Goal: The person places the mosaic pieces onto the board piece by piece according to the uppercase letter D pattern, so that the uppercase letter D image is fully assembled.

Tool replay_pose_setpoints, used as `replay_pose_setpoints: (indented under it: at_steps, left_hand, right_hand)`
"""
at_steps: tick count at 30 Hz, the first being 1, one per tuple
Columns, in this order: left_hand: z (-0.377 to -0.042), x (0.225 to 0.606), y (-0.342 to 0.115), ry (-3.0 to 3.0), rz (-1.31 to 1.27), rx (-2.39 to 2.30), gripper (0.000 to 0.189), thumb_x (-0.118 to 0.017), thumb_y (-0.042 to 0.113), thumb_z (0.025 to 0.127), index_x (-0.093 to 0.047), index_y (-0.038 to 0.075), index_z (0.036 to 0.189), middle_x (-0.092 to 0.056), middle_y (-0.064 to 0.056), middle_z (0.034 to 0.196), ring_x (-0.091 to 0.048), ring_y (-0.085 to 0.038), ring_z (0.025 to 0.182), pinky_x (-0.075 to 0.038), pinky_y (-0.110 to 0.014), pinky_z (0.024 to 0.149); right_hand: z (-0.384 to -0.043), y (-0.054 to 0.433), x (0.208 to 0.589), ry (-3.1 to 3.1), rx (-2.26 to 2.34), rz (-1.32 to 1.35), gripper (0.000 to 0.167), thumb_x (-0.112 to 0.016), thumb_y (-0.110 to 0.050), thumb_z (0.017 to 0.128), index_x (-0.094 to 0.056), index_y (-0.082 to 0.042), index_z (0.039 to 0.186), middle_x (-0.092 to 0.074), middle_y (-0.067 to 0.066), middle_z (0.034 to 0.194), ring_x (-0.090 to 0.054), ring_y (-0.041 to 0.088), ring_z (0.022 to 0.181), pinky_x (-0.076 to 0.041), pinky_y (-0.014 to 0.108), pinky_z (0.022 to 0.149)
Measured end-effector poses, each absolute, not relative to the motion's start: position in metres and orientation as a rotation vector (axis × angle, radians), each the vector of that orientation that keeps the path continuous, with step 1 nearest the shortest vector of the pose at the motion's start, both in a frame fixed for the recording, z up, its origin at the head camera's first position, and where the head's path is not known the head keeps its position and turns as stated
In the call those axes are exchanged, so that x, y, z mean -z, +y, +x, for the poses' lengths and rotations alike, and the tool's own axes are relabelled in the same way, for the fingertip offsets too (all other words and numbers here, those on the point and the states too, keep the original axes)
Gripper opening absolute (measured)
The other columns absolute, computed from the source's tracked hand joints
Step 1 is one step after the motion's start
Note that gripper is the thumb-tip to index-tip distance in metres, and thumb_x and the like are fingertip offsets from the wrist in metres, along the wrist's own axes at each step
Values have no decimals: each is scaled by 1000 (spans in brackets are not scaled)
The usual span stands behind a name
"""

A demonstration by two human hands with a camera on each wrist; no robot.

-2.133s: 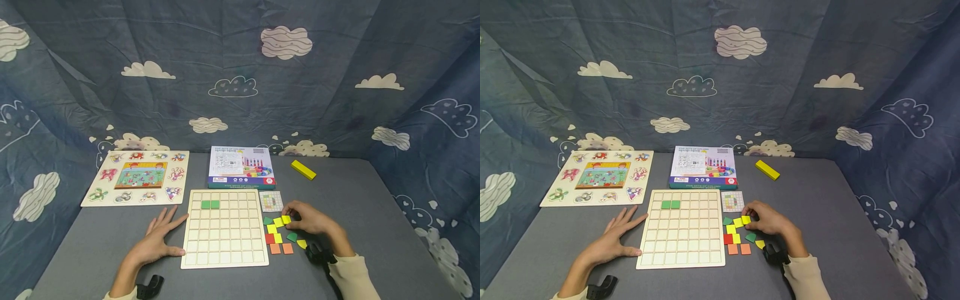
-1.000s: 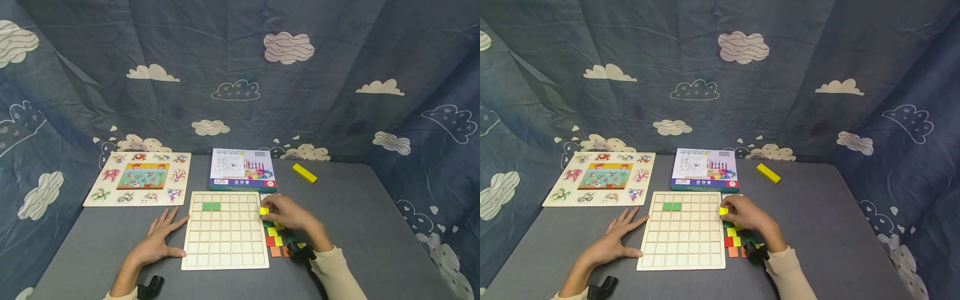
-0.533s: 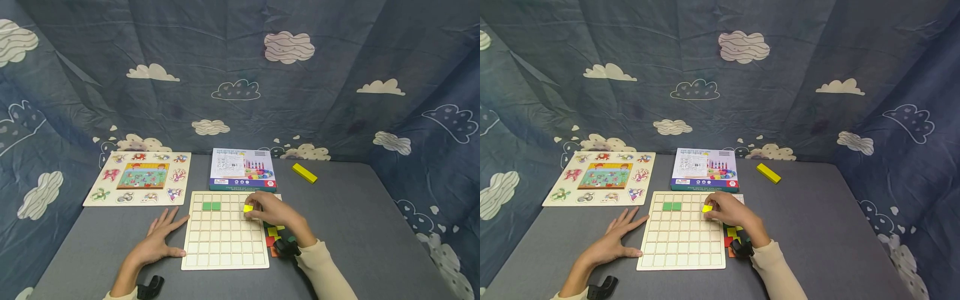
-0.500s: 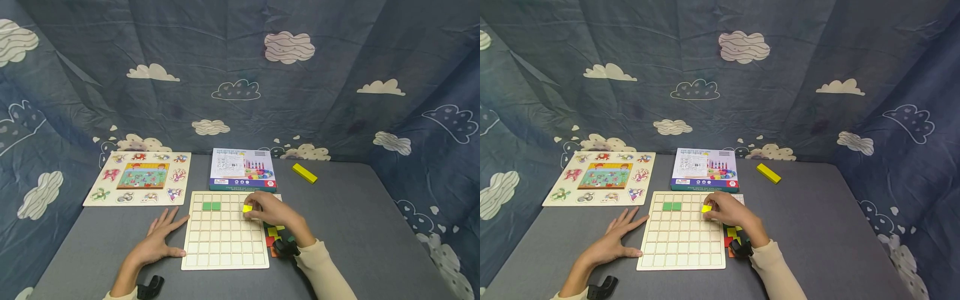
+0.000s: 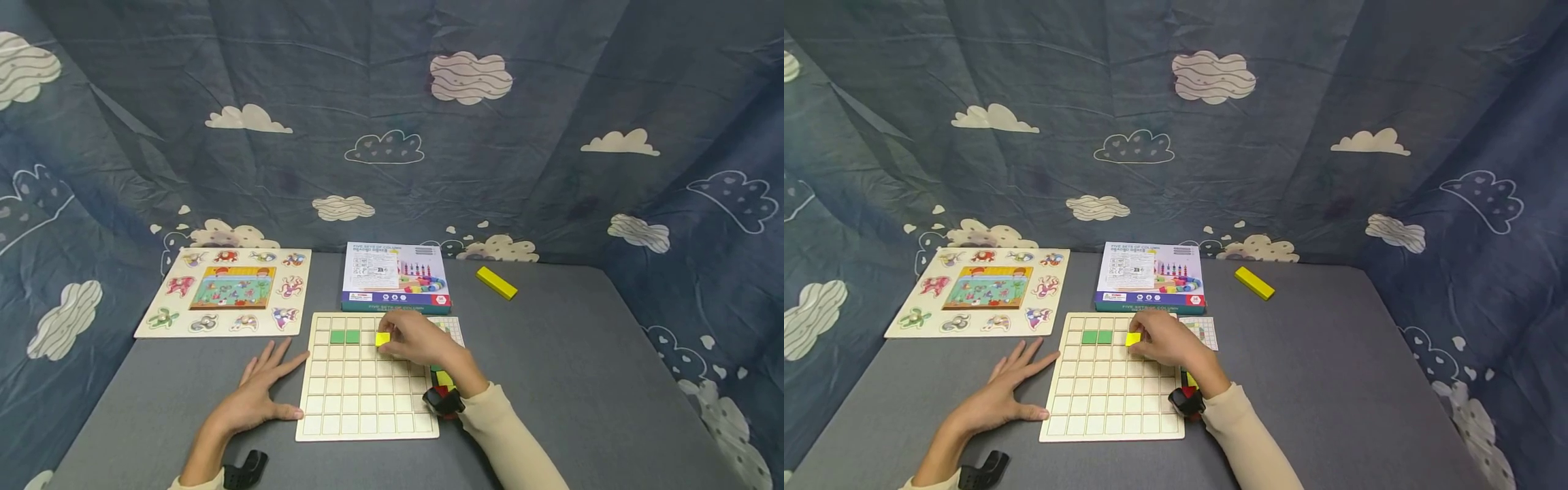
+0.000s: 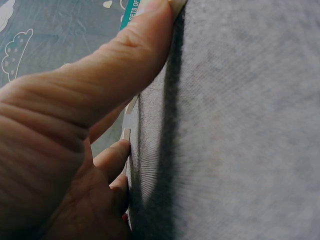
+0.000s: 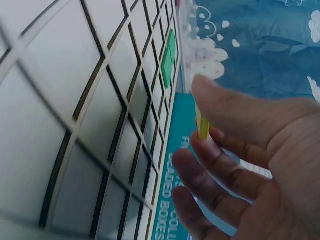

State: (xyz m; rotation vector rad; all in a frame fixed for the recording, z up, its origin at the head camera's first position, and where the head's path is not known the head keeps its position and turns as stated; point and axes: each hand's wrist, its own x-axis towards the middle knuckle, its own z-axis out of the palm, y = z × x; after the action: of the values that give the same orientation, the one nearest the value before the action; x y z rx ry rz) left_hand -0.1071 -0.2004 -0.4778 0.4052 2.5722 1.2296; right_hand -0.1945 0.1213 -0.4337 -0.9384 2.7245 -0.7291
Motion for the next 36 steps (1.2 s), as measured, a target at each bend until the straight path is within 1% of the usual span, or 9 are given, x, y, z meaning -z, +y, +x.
replay_pose_setpoints:
  at_steps: [6, 10, 13, 19, 23, 30, 36]
  left_hand:
    - [-106, 479, -201, 2577, 406, -1219, 103, -91, 36, 62, -45, 17, 153, -10, -24, 166, 10, -51, 151, 10, -70, 113]
    - [-107, 481, -201, 2590, 417, -1219, 103, -91, 36, 63, -45, 17, 153, -10, -24, 166, 9, -52, 151, 9, -71, 113]
    - [-107, 482, -201, 2593, 422, -1219, 103, -91, 36, 63, -45, 17, 153, -10, -24, 166, 9, -52, 151, 9, -71, 113]
    - [-107, 482, -201, 2584, 415, -1225, 103, -91, 36, 63, -45, 17, 153, -10, -24, 166, 9, -52, 151, 10, -70, 113]
    - [-107, 482, -201, 2580, 411, -1225, 103, -91, 37, 63, -45, 17, 153, -10, -24, 166, 10, -52, 151, 10, -70, 113]
    - [-108, 482, -201, 2585, 416, -1227, 103, -91, 37, 63, -45, 16, 153, -10, -24, 166, 10, -51, 151, 10, -70, 114]
    - [-107, 481, -201, 2588, 414, -1224, 103, -91, 37, 63, -45, 16, 152, -11, -24, 166, 10, -51, 151, 10, -70, 114]
  right_hand:
    - [-194, 104, 434, 2790, 729, -879, 25, -79, -19, 87, -68, -7, 107, -65, 5, 97, -60, 15, 87, -53, 33, 78]
    - [-192, 95, 437, 2816, 713, -828, 25, -77, -21, 89, -68, -9, 110, -66, 4, 104, -61, 16, 92, -54, 33, 79]
    - [-191, 89, 439, 2819, 709, -797, 26, -76, -22, 90, -68, -10, 112, -65, 4, 106, -60, 15, 91, -53, 32, 77]
    - [-192, 80, 445, 2838, 684, -770, 25, -75, -22, 91, -69, -9, 111, -62, 2, 98, -55, 13, 83, -48, 28, 70]
    - [-194, 78, 449, 2847, 686, -731, 25, -75, -20, 91, -69, -8, 111, -61, 0, 92, -54, 12, 79, -47, 26, 67]
    - [-196, 76, 452, 2867, 696, -670, 26, -76, -21, 90, -69, -8, 111, -61, 2, 94, -54, 13, 80, -48, 28, 67]
    - [-197, 77, 454, 2863, 739, -662, 24, -77, -16, 88, -69, -5, 108, -57, 3, 91, -51, 14, 78, -46, 27, 66]
